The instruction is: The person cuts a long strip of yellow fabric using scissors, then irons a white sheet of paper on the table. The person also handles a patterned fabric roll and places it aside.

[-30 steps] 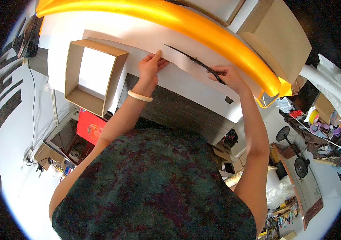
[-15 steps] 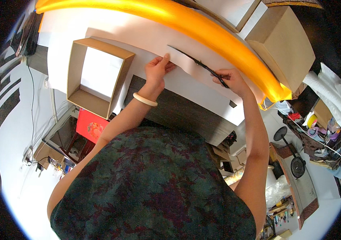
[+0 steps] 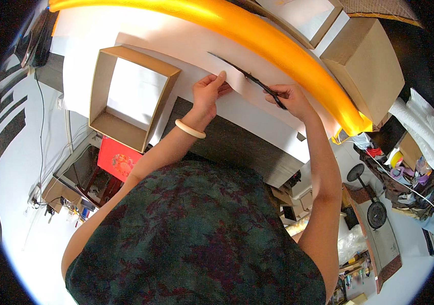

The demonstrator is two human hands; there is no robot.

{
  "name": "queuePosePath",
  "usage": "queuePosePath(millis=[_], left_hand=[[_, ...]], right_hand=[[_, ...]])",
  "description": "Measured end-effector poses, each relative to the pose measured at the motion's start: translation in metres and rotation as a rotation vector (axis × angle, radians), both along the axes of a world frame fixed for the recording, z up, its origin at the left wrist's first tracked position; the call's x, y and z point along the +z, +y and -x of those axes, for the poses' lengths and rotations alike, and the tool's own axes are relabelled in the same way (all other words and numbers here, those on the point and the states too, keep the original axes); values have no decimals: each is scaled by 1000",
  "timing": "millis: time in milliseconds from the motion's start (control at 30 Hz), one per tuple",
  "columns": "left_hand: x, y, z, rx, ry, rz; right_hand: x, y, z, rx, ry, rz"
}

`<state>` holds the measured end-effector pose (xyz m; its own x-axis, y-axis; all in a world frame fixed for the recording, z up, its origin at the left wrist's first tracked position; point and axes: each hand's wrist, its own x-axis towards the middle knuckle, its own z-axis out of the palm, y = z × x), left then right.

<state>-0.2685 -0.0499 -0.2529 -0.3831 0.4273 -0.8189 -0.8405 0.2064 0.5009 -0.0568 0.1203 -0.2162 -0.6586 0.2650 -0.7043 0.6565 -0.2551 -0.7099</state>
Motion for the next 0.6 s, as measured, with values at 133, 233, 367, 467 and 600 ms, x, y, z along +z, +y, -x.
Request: queuePosePath(millis=[133,233,367,467,600], left_hand=[[3,5,17,23,41,-20],[-4,2,21,13,60,-44],[3,4,20,56,89,-37],[8,2,22,1,73,-49],[2,1,20,27,58,-49]], right_hand=[[4,2,3,10,-40,-3],[-1,1,16,14,4,-34],[-4,3,42,-6,48,35],[-15,5,40,67,60,-60],[-10,4,43,52,39,-32]])
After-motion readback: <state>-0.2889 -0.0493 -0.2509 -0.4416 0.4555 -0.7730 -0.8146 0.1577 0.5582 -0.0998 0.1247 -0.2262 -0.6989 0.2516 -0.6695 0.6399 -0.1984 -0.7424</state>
